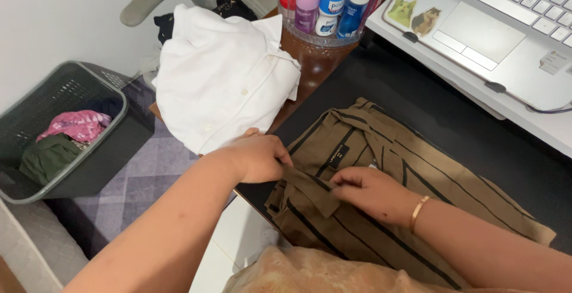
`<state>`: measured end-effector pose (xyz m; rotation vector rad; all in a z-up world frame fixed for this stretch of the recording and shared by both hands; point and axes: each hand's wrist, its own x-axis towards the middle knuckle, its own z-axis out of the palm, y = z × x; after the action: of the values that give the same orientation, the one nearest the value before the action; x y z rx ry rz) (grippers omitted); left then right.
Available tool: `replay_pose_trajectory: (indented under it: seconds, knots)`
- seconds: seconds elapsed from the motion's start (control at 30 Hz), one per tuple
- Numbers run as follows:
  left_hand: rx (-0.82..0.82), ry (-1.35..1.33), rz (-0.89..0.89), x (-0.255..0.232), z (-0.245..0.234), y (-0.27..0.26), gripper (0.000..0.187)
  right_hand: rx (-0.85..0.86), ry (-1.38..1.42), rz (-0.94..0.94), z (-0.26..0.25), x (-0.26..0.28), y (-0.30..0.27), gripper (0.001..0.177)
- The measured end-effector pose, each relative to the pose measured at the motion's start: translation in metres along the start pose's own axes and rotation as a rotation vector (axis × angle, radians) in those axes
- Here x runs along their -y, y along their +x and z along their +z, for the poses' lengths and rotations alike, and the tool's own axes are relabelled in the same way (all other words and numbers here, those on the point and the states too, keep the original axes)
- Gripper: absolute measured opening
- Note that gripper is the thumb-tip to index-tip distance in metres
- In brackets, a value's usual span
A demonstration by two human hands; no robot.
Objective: The person folds several shirts on a dark surface, including a blue scrub-style top, a black pinstriped button-up, and a brown striped shirt, before smoothing out a white garment.
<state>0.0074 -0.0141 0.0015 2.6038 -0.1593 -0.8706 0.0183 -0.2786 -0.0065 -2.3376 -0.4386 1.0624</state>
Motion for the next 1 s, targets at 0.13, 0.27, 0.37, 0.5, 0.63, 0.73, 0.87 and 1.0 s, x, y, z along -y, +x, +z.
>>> replay_pose_trajectory:
  seconds: [0.13,0.27,0.37,0.5,0.63,0.73,0.87,1.0]
  knots:
    - [0.036,0.05,-0.012,-0.018,-0.015,-0.015,0.037,-0.051,-0.146,0.167,0.006,0.019,-0.001,0.038]
    - [-0.078,0.065,0.07,-0.007,0.006,-0.003,0.03,-0.186,-0.066,-0.14,0.015,-0.015,0.009,0.032]
    - [-0.117,0.057,0.109,0.005,0.019,0.013,0.026,-0.205,0.007,-0.216,0.019,-0.038,0.016,0.033]
    - [-0.132,0.057,0.059,-0.001,0.019,0.015,0.03,-0.269,0.006,-0.241,0.024,-0.031,0.011,0.033]
    - [-0.089,0.016,-0.048,-0.015,0.011,-0.001,0.035,-0.309,-0.196,-0.122,0.026,-0.007,-0.004,0.041]
    - [-0.11,0.077,0.021,-0.011,0.012,0.002,0.039,-0.321,-0.204,-0.077,0.03,-0.003,-0.005,0.033]
    - [-0.105,0.134,0.155,0.008,0.02,0.018,0.03,-0.351,-0.124,-0.273,0.034,-0.033,0.009,0.028]
    - [-0.127,0.202,0.327,0.027,0.023,0.03,0.027,-0.378,0.043,-0.304,0.028,-0.047,0.017,0.031]
